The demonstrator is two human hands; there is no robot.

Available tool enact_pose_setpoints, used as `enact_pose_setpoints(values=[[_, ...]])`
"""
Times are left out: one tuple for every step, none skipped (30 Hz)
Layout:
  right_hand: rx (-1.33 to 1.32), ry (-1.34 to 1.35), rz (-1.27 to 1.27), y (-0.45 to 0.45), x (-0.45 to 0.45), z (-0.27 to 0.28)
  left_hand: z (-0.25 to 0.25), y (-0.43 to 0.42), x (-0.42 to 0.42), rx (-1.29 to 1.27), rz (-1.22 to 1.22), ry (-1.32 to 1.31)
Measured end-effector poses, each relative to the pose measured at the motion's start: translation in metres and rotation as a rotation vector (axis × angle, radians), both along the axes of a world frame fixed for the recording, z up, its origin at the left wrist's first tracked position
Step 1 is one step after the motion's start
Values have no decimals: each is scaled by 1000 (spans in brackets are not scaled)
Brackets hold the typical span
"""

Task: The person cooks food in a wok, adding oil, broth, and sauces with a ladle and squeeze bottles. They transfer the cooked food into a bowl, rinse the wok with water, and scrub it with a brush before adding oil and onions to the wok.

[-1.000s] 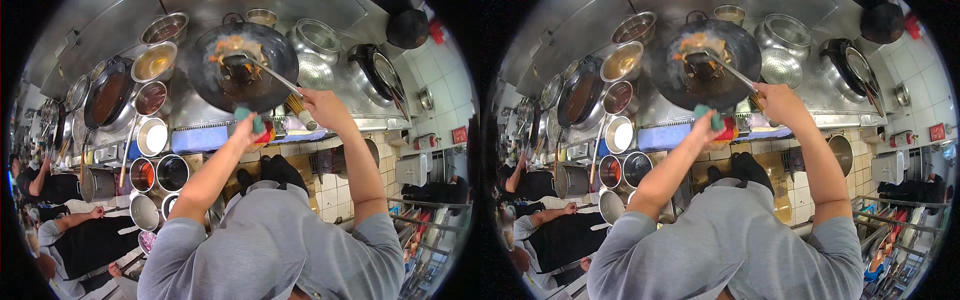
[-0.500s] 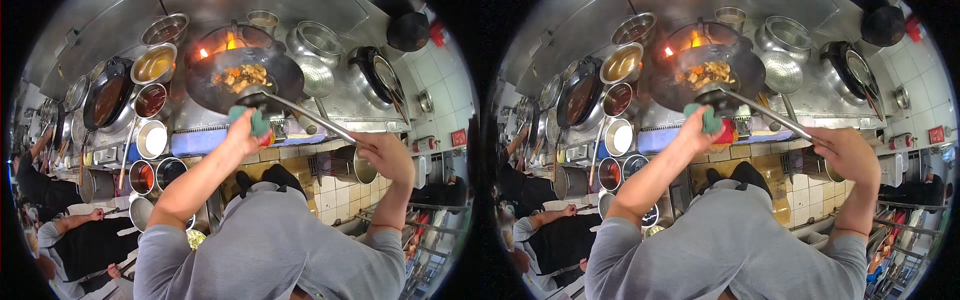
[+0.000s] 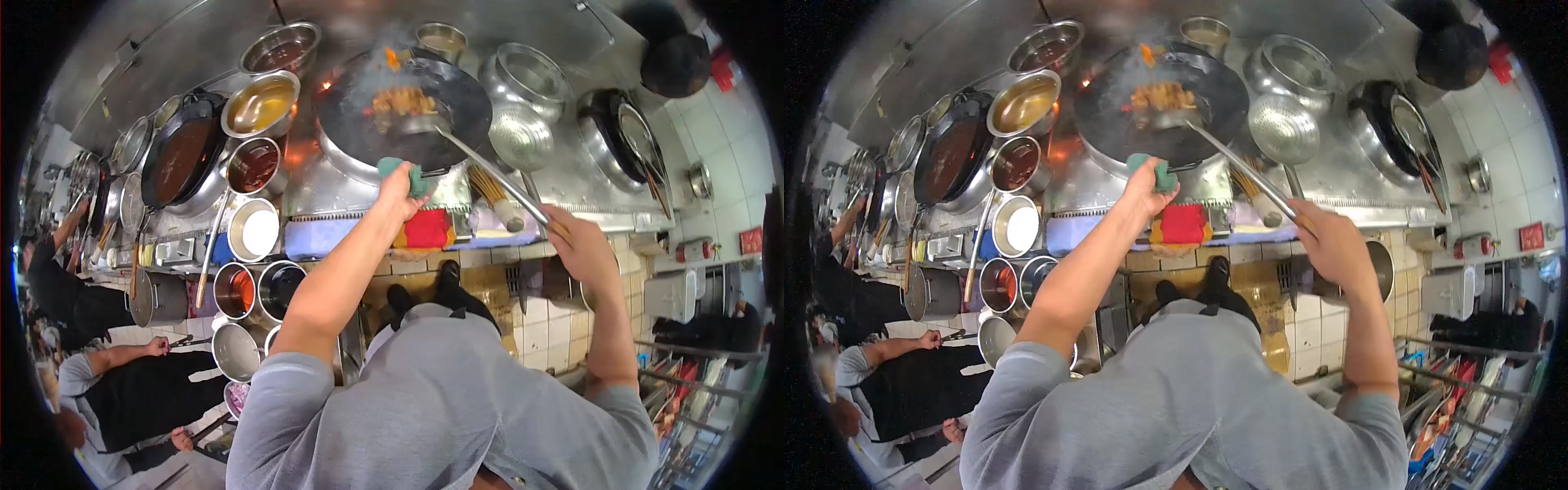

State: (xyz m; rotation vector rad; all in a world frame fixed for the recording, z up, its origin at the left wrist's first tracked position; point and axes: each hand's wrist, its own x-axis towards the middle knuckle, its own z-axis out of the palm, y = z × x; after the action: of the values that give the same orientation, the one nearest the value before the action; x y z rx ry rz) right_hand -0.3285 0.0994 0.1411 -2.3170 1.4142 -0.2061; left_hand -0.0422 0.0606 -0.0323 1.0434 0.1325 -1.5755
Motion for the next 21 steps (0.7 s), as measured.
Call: enact_pose_setpoints(values=[[45,6,-1,0,-6,7,-2,-12,9,-14,-41,-20],[-34,31,32,-9,-17,0,-8,-23,16,-11,-23,-21],[-107,57,63,-15,-22,-12,-16,-31,19,-11,-42,-26],[-99,55,75,-22,-17,-26,-24,-34,22,-12,-67,-32],[-86,107,17,-37,-5,-39,-31,-37,24,-13,-60,-36],[-71,160,-45,-53,7,-54,-37,-39,25,1,-18,5],[-76,151,-41,-70,22,-80,-38,-42,24,11,22,46],[-81,144,-39,-84,40,-105,-25,-37,20,-38,68,85],[-78,155,-47,-87,65,-123,-20,-33,18,-44,67,84],[-75,164,-53,-91,83,-134,-16,-32,18,-76,33,93],[-79,161,-52,-92,81,-142,-14,-32,19,-104,1,103],[-79,94,2,-89,81,-148,-28,-40,23,-120,-10,176],[-76,24,54,-84,78,-153,-42,-47,28,-119,-11,169],[-17,34,66,-76,67,-127,-51,-52,33,-72,-22,136],[-17,29,65,-80,47,-111,-55,-56,37,-26,-32,104],[-37,76,163,-91,23,-99,-54,-59,38,-30,-32,99],[-54,127,262,-97,11,-89,-54,-59,36,-12,-6,86],[-52,127,262,-97,17,-79,-53,-56,32,11,18,75],[-83,123,191,-99,29,-70,-51,-54,28,11,13,74],[-112,121,117,-101,44,-65,-42,-51,21,12,42,50],[-80,140,79,-104,66,-76,-38,-50,15,16,69,28]])
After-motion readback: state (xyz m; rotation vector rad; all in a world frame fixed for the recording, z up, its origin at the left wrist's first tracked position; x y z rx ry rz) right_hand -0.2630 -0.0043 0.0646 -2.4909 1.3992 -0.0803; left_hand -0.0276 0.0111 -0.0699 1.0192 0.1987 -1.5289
